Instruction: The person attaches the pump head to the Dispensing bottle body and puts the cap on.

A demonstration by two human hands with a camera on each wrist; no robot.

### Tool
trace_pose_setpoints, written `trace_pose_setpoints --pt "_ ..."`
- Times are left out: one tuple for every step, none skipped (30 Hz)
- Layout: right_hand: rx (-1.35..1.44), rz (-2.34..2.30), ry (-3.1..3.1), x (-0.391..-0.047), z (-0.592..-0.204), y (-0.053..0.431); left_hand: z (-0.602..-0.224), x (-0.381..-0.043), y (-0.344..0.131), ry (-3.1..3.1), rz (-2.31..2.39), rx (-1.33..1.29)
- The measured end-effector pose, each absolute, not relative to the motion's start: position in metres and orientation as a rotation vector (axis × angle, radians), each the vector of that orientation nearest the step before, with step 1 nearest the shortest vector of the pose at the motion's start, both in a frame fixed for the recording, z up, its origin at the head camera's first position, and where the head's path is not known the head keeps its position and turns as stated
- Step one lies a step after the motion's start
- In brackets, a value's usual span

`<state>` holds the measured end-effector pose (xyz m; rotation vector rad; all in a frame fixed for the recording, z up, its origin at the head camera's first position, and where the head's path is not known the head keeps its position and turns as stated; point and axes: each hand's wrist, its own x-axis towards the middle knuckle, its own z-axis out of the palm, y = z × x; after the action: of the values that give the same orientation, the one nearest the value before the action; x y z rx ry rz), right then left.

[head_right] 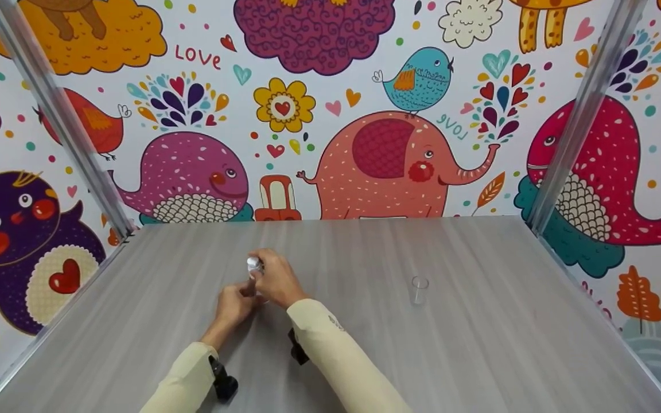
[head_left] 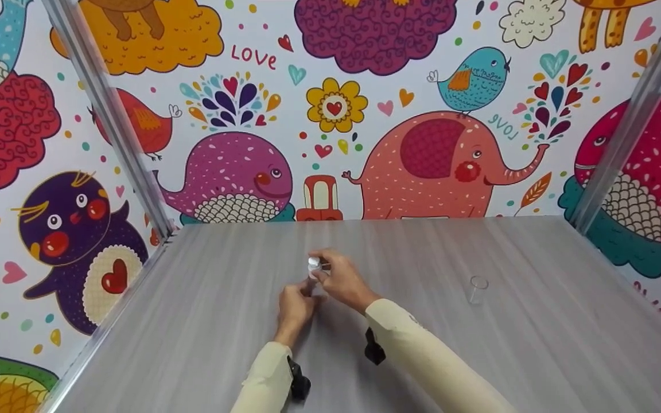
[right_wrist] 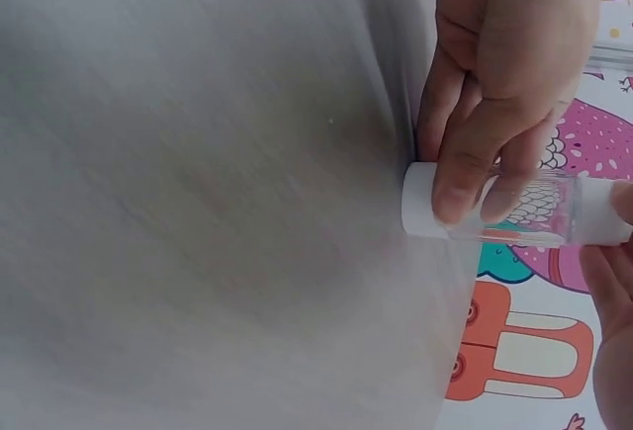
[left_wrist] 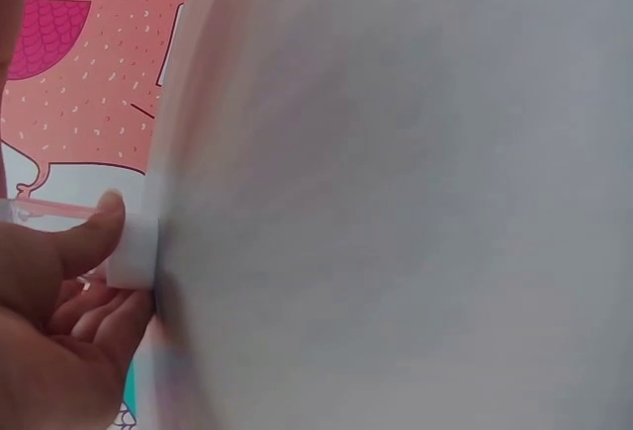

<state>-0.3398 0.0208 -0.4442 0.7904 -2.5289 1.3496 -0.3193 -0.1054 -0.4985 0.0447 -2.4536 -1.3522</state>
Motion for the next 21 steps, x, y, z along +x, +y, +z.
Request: trace_pose_setpoints --pt "0.783 1.352 -2.528 -0.3399 -0.4439 0.0206 -0.4981 -0.3190 -0.1052 -2.458 -1.356 0.058" --pt "0.777 1.354 -2.527 -0.3401 -0.4439 0.0204 -0.4982 -0.3186 -0.1049 -2.462 -1.355 0.074" --pt "0.772 1.357 -2.523 -0.3403 -0.4441 0.0203 -0.4981 -0.3181 -0.1046 -2.468 -1.354 0.084" --pt "0.766 1.357 -2.522 -0.3405 -0.4445 0.0202 -0.4977 -0.3177 -0.1042 -2.472 -1.354 0.095" --pt "0.758 1.356 -2.520 -0.3408 -0.4448 0.0203 -0.4977 -0.3174 -0.1039 -2.476 -1.346 0.100" --pt "0.755 1.351 -2.516 -0.3413 -0.4454 0.0204 -0.4977 -0.3171 -0.1035 -2.479 -1.346 0.107" --pt "0.752 1.348 -2.516 -0.3416 -0.4457 0.0205 -0.4974 -0.3171 -0.1033 -2.479 -1.352 0.111" --pt "0.750 1.346 -2.514 -0.3421 -0.4460 0.0206 -0.4973 -0.3173 -0.1030 -2.479 -1.354 0.115" --pt "0.748 1.339 -2.512 -0.3426 -0.4462 0.0207 -0.4971 -0.3175 -0.1028 -2.478 -1.350 0.114" --pt "0.743 1.333 -2.512 -0.3430 -0.4462 0.0208 -0.4971 -0.3180 -0.1026 -2.476 -1.356 0.115" --pt "0.739 1.330 -2.513 -0.3433 -0.4460 0.0210 -0.4971 -0.3183 -0.1025 -2.475 -1.359 0.115" --pt "0.737 1.327 -2.513 -0.3437 -0.4462 0.0213 -0.4968 -0.3186 -0.1023 -2.471 -1.366 0.115" --pt "0.731 1.324 -2.517 -0.3439 -0.4457 0.0214 -0.4965 -0.3191 -0.1023 -2.469 -1.373 0.117" --pt "0.722 1.319 -2.523 -0.3440 -0.4455 0.0218 -0.4965 -0.3191 -0.1022 -2.464 -1.379 0.116" --pt "0.716 1.316 -2.527 -0.3442 -0.4455 0.0222 -0.4964 -0.3190 -0.1022 -2.460 -1.390 0.114" --pt "0.711 1.323 -2.532 -0.3444 -0.4458 0.0226 -0.4967 -0.3190 -0.1023 -2.457 -1.401 0.112" --pt "0.704 1.337 -2.536 -0.3443 -0.4459 0.0230 -0.4967 -0.3188 -0.1025 -2.456 -1.408 0.113" --pt "0.702 1.342 -2.541 -0.3443 -0.4461 0.0234 -0.4968 -0.3187 -0.1028 -2.457 -1.417 0.116" --pt "0.703 1.352 -2.546 -0.3441 -0.4457 0.0238 -0.4969 -0.3185 -0.1030 -2.458 -1.423 0.121" --pt "0.709 1.360 -2.549 -0.3440 -0.4454 0.0241 -0.4971 -0.3187 -0.1032 -2.457 -1.430 0.122" --pt "0.721 1.365 -2.547 -0.3439 -0.4448 0.0244 -0.4972 -0.3192 -0.1034 -2.459 -1.433 0.124"
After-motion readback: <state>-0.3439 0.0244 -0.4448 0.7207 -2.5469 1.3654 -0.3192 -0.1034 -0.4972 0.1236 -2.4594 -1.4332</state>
